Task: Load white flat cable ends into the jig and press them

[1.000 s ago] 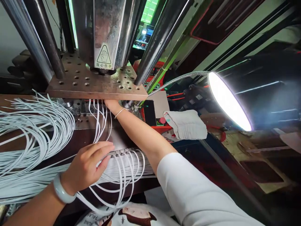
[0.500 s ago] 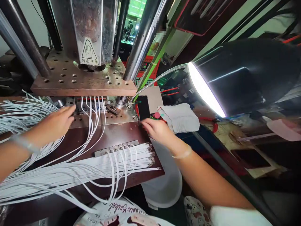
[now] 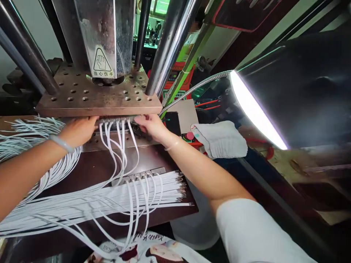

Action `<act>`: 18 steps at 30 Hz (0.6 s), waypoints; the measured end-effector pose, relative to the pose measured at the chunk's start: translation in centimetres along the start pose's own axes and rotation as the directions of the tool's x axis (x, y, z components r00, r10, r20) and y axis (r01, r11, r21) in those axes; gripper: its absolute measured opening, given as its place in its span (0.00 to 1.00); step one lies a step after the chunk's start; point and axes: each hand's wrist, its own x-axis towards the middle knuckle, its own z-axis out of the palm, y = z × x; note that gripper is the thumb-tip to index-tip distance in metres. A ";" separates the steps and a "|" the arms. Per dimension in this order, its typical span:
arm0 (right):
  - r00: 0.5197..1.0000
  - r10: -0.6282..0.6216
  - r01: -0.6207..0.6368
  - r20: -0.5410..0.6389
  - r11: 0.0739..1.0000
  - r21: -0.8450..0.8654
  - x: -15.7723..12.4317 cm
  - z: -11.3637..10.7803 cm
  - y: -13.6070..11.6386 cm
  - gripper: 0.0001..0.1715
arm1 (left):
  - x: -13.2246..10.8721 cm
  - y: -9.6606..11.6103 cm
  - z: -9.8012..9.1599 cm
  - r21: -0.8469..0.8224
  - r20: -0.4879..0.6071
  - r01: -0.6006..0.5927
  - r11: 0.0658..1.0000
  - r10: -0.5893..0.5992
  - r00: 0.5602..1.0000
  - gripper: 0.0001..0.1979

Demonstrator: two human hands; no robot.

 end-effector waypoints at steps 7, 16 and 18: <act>0.951 -0.083 0.264 0.297 0.715 -0.647 -8.1 -2.3 1.4 0.15 | -2.6 5.5 -1.3 -0.278 0.223 0.370 0.887 -0.315 0.922 0.31; 0.899 -0.321 0.438 0.299 0.626 -0.645 -1.4 -0.4 -2.3 0.18 | 2.0 14.5 -2.6 -0.742 0.669 0.654 -0.148 -0.090 0.738 0.19; 0.919 -0.285 0.394 0.272 0.635 -0.665 -1.1 -0.8 -3.2 0.16 | 2.4 15.0 -4.4 -0.753 0.654 0.640 -0.151 -0.064 0.754 0.21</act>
